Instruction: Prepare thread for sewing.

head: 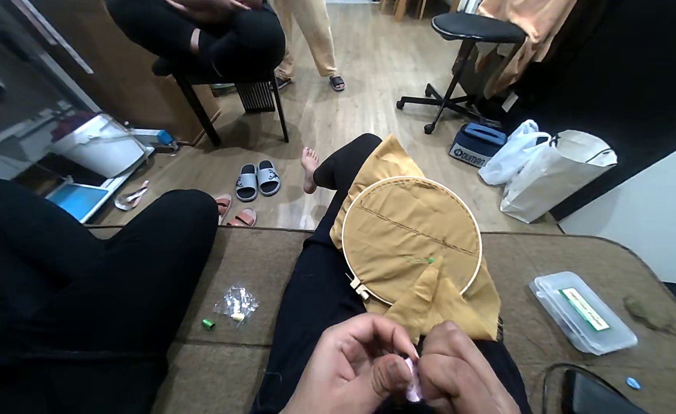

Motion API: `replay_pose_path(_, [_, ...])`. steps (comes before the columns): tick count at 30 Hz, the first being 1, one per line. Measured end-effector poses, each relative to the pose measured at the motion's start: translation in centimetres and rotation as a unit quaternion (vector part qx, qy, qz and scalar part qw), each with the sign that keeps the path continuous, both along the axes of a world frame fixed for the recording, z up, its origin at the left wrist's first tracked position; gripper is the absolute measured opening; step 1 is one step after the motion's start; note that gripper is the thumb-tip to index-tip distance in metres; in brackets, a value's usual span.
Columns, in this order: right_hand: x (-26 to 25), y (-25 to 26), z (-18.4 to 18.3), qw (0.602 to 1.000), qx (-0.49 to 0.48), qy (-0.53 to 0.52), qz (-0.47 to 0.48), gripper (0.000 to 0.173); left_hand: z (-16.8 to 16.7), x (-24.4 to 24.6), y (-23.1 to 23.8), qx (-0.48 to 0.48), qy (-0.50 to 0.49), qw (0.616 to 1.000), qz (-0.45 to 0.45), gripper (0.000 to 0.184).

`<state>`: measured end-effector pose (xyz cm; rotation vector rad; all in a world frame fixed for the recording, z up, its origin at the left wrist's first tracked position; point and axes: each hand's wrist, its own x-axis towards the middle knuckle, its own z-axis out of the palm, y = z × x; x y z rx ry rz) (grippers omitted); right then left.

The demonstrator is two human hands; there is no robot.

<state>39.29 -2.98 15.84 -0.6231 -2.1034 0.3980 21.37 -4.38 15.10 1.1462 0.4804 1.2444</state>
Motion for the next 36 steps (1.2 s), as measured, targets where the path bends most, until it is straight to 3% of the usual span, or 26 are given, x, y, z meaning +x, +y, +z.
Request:
replay_pose_path(14, [-0.1,-0.4,-0.7,0.998,-0.016,0.051,0.046,0.009,-0.3,0.5,-0.3,-0.051,-0.047,0.997,-0.026,0.019])
replay_pose_path(22, [-0.9,-1.1,-1.1,0.995,0.061,0.048,-0.063,0.01,0.0,1.6,-0.3,-0.044,-0.066,0.996,0.053,0.019])
replay_pose_path(31, [0.1,-0.4,-0.8,0.993,0.049,0.091,-0.061,0.009,0.4,0.9,-0.5,-0.101,-0.156,0.979,0.08,0.01])
replay_pose_path(36, [0.2,-0.1,-1.0,0.989,-0.016,0.128,-0.068,0.032,0.3,0.9,-0.6,-0.115,-0.154,0.979,0.07,0.012])
